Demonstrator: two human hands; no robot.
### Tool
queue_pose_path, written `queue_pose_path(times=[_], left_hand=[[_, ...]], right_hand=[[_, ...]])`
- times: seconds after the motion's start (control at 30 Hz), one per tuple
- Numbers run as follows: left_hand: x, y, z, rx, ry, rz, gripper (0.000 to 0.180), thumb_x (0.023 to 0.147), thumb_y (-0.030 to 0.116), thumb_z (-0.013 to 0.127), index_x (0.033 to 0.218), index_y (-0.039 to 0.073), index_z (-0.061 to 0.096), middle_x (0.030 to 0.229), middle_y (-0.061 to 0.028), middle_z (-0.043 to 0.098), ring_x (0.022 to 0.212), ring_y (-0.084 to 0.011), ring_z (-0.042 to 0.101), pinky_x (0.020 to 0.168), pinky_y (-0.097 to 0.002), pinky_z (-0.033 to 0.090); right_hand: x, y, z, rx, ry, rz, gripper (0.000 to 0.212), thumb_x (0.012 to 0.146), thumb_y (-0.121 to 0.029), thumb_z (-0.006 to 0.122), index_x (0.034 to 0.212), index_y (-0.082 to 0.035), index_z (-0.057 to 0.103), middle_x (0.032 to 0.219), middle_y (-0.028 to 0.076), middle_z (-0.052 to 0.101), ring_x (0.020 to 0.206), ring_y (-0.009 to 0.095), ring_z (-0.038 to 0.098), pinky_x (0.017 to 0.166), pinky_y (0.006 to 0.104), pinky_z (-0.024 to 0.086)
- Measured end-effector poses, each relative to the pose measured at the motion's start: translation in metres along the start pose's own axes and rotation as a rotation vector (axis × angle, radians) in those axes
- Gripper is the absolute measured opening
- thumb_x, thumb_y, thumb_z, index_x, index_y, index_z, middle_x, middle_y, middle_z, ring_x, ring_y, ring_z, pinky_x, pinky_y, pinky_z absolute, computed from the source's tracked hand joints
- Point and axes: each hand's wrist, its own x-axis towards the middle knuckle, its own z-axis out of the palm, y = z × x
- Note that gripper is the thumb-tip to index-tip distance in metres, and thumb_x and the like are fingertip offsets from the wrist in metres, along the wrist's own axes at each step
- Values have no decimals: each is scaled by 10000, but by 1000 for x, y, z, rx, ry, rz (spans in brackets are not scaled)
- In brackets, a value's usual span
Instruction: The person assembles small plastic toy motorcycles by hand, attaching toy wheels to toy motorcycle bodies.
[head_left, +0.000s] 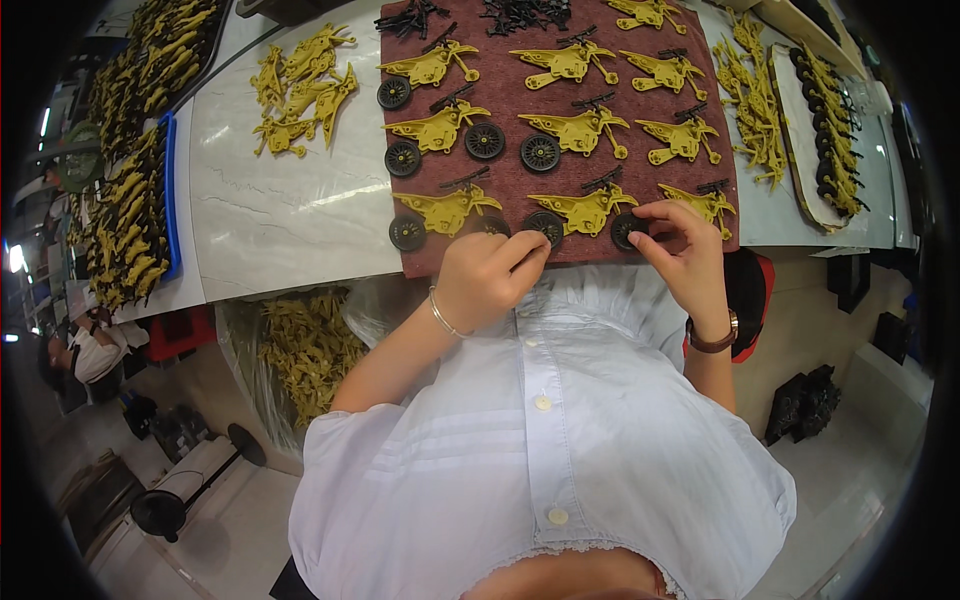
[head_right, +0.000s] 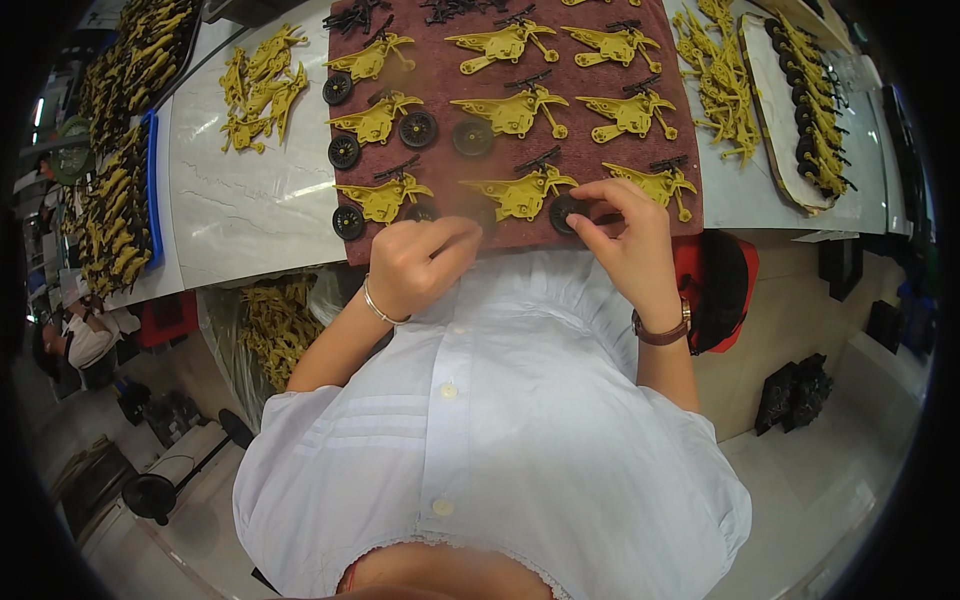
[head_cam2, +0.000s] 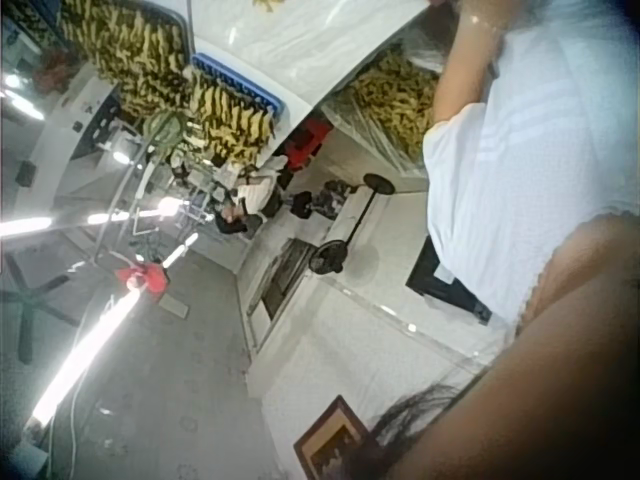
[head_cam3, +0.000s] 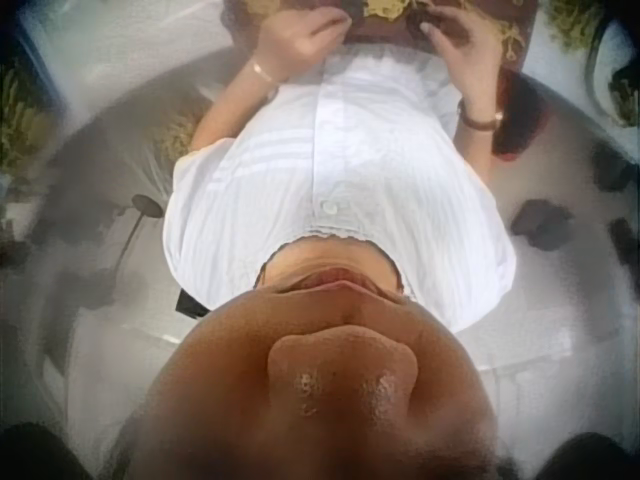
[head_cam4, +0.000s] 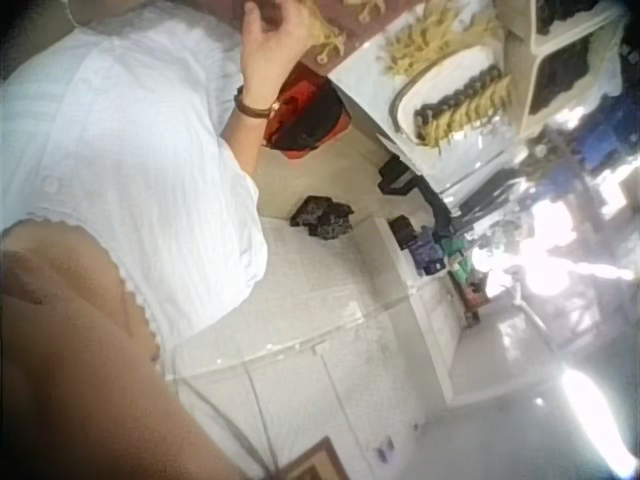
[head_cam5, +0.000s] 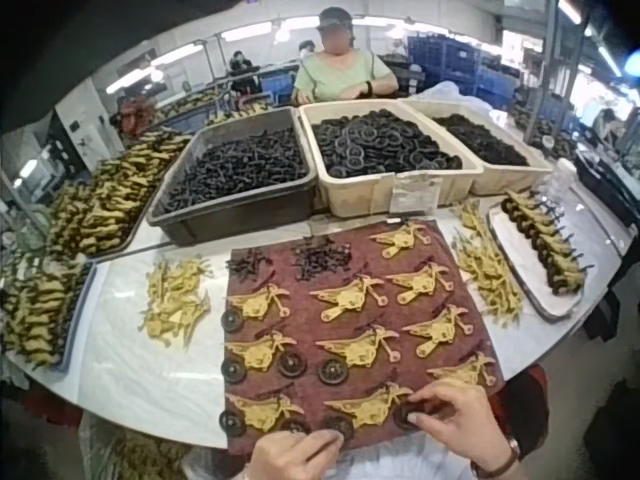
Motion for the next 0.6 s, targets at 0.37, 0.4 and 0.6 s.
queue_pose_path(times=[0.37,0.4,0.6], left_hand=[[-1,3,-1,-6,-32,61,158,628,43,709,783,44,679,859,-27,660,499,-110,497,430,-245,369],[0,3,-1,-6,-31,61,158,628,43,709,783,44,679,859,-27,660,499,-110,497,430,-245,369],[18,14,-17,-455,95,-326,89,849,96,662,911,35,685,864,-51,657,547,-112,531,464,-237,400]], right_hand=[[-2,0,5,-119,73,-37,240,728,-14,734,962,-10,681,894,71,631,677,128,604,548,245,507],[-2,-1,5,-146,74,-44,242,725,-13,736,960,-8,682,887,71,628,673,125,601,540,248,500],[-1,-17,8,15,62,-84,267,723,-23,755,981,-9,685,863,66,611,656,112,589,523,226,472]])
